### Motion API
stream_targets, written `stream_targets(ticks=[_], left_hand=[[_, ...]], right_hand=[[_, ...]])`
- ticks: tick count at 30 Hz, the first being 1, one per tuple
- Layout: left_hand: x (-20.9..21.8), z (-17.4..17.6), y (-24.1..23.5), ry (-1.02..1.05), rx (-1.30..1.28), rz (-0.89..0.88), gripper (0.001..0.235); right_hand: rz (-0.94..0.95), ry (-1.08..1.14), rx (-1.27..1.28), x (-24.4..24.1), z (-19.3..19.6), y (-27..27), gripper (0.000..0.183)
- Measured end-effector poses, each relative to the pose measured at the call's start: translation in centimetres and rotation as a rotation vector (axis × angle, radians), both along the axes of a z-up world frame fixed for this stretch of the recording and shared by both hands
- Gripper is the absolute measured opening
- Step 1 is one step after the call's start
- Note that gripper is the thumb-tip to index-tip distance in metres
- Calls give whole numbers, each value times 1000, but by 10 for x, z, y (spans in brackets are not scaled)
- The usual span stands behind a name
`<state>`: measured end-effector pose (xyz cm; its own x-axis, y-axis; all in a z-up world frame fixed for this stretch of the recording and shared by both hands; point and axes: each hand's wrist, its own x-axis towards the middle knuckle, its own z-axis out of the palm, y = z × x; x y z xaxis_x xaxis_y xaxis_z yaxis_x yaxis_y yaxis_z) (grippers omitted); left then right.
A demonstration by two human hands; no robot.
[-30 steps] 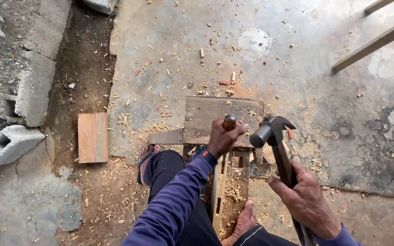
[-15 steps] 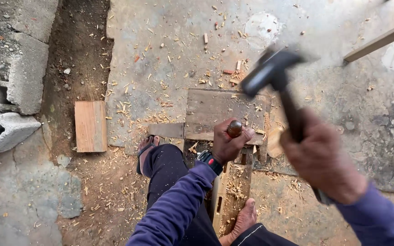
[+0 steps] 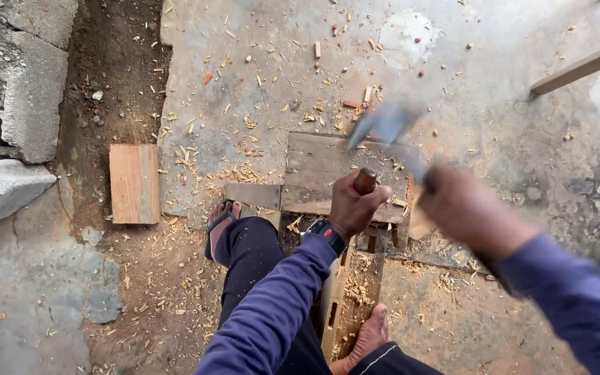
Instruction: The person uses a hammer and chisel to carve a small wooden block placed on a wooden workbench. They repeatedly strike the chisel to shape the wood, occasionally adjusting the block's position.
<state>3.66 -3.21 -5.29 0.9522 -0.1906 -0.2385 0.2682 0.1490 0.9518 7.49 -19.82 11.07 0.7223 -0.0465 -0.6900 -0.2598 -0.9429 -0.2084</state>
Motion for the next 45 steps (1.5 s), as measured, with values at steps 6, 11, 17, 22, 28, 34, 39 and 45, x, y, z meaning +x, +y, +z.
stream_targets(ticks=[6, 11, 17, 22, 28, 34, 39, 45], left_hand=[[1, 2, 3, 111, 117, -20, 24], [-7, -1, 4, 64, 72, -5, 24], [-52, 31, 30, -315, 86, -213, 47], [-19, 26, 2, -211, -59, -374, 41], [8, -8, -19, 27, 164, -60, 33], [6, -3, -16, 51, 202, -92, 32], [10, -30, -20, 74, 274, -89, 24], [16, -7, -16, 23, 298, -97, 41]], right_hand=[[-74, 144, -110, 48, 48, 23, 19], [-350, -299, 79, 62, 81, -17, 15], [-438, -349, 244, -6, 77, -37, 15], [-557, -242, 283, -25, 72, -24, 17], [-527, -403, 214, 20, 79, -60, 18], [285, -502, -155, 33, 16, -83, 13], [54, 158, 27, 1, -8, -5, 15], [-350, -246, -29, 88, 82, -29, 19]])
